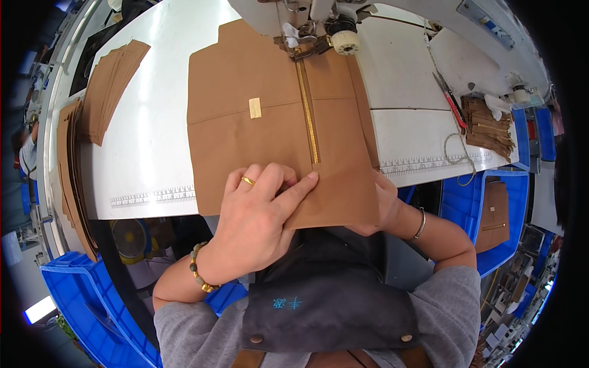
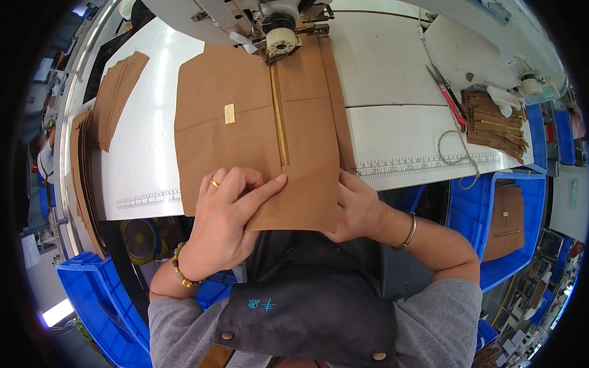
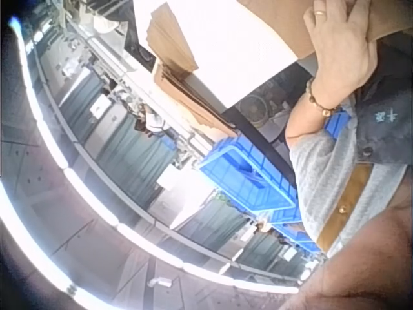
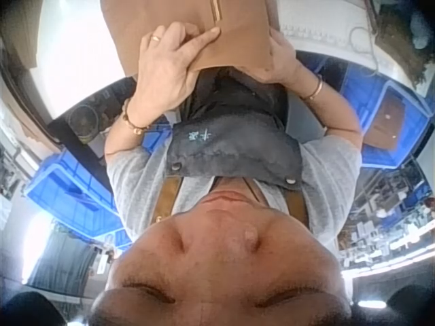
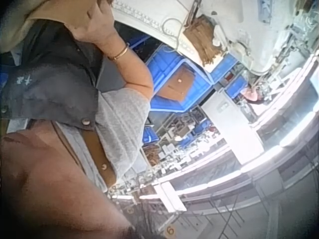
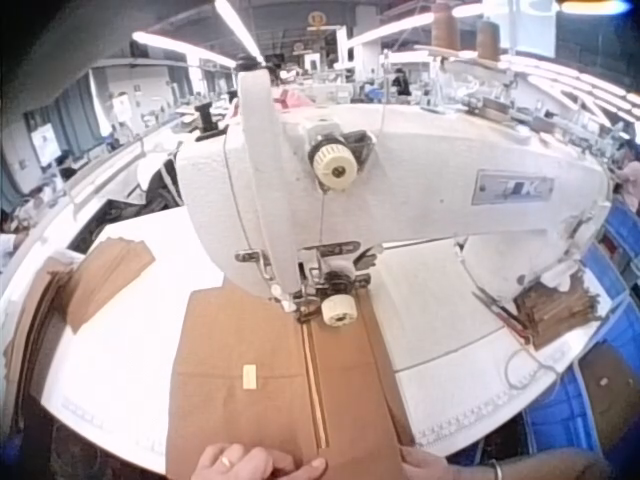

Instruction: Sewing a zipper onto leather pieces using an industrial sewing machine.

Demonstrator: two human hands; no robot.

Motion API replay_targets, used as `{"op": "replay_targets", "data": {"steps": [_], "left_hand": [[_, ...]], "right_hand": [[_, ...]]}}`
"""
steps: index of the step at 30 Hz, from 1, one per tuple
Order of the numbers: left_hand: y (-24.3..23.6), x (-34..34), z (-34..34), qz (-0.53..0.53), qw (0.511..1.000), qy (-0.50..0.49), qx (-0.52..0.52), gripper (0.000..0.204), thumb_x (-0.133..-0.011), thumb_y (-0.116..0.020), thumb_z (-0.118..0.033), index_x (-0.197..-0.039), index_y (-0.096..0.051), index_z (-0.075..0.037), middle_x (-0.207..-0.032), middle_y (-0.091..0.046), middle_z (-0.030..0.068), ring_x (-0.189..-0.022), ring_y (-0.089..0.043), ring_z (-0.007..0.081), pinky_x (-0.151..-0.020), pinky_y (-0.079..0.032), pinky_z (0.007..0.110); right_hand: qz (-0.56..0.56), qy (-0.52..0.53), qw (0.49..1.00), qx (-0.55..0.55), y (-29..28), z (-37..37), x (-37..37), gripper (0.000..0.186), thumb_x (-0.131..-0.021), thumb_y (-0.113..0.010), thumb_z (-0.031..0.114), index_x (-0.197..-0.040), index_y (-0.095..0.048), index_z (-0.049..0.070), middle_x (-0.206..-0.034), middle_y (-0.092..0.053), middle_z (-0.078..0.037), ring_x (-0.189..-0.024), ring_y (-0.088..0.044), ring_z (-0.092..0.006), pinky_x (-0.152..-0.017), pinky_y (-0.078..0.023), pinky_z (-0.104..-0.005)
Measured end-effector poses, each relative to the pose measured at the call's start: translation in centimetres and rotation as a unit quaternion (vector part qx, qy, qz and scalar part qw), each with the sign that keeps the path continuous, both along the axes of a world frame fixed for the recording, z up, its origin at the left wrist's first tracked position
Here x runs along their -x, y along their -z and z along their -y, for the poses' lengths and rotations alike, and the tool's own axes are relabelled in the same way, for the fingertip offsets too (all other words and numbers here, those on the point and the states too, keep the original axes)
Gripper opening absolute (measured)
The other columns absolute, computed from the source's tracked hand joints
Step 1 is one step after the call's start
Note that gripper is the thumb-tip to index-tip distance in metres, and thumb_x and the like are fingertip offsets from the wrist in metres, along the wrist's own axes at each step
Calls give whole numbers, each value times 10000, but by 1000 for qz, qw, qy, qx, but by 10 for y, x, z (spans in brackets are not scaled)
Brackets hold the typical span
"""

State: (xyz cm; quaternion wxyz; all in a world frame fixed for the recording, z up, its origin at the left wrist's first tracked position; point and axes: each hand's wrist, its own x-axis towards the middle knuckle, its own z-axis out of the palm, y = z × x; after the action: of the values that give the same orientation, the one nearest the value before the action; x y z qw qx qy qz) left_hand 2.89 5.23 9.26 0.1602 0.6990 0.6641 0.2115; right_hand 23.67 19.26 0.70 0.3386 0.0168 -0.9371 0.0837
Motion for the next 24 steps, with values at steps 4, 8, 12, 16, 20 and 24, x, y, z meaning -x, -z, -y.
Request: {"op": "replay_targets", "data": {"steps": [4, 8, 12, 16, 20, 24], "left_hand": [[0, 1, -1, -1, 1000, 5, 12, 513, -809, -696, -82, -1320, -736, -83, -1082, -603, 74, -993, -587, 270, -970, -413, 428], [0, -2, 0, -27, 1000, 11, -2, 521, -795, -718, -94, -1315, -738, -85, -1085, -605, 70, -988, -585, 267, -959, -418, 428], [-3, -9, 2, -95, 995, 17, -26, 555, -831, -712, -327, -1317, -722, -60, -1252, -635, 85, -1076, -595, 283, -959, -416, 429], [-3, -12, 3, -127, 991, 30, -22, 717, -889, -625, -582, -1321, -698, -14, -1424, -621, 105, -1178, -594, 296, -977, -411, 440], [1, -11, 5, -113, 992, 35, -35, 678, -915, -647, -548, -1312, -697, 0, -1419, -631, 100, -1182, -598, 284, -980, -412, 447], [8, -14, 3, -145, 987, 26, -60, 523, -869, -755, -330, -1301, -715, -38, -1410, -645, 74, -1182, -614, 248, -1054, -412, 484]], "right_hand": [[3, -13, 1000, -12, 0, -1, 0, 473, -690, -748, 134, -1149, -768, 24, -1201, -696, -119, -1087, -724, -309, -926, -636, -453], [2, -15, 1000, -14, 1, -1, 0, 461, -702, -754, 136, -1146, -761, 13, -1201, -697, -120, -1091, -723, -311, -928, -636, -454], [-4, -24, 1000, -5, 3, -2, -6, 464, -706, -756, 155, -1145, -757, 7, -1209, -696, -125, -1106, -720, -323, -937, -634, -468], [4, -51, 999, 2, -10, -16, -26, 285, -755, -758, 162, -995, -749, 8, -1051, -708, -124, -990, -718, -324, -933, -625, -478], [-28, 48, 995, 81, -43, -33, -43, 130, -768, -751, 100, -869, -715, 26, -879, -677, -122, -844, -686, -313, -872, -618, -470], [10, 71, 990, 119, -59, -33, -22, 150, -777, -780, 85, -901, -720, 26, -936, -674, -118, -874, -685, -309, -838, -603, -451]]}}
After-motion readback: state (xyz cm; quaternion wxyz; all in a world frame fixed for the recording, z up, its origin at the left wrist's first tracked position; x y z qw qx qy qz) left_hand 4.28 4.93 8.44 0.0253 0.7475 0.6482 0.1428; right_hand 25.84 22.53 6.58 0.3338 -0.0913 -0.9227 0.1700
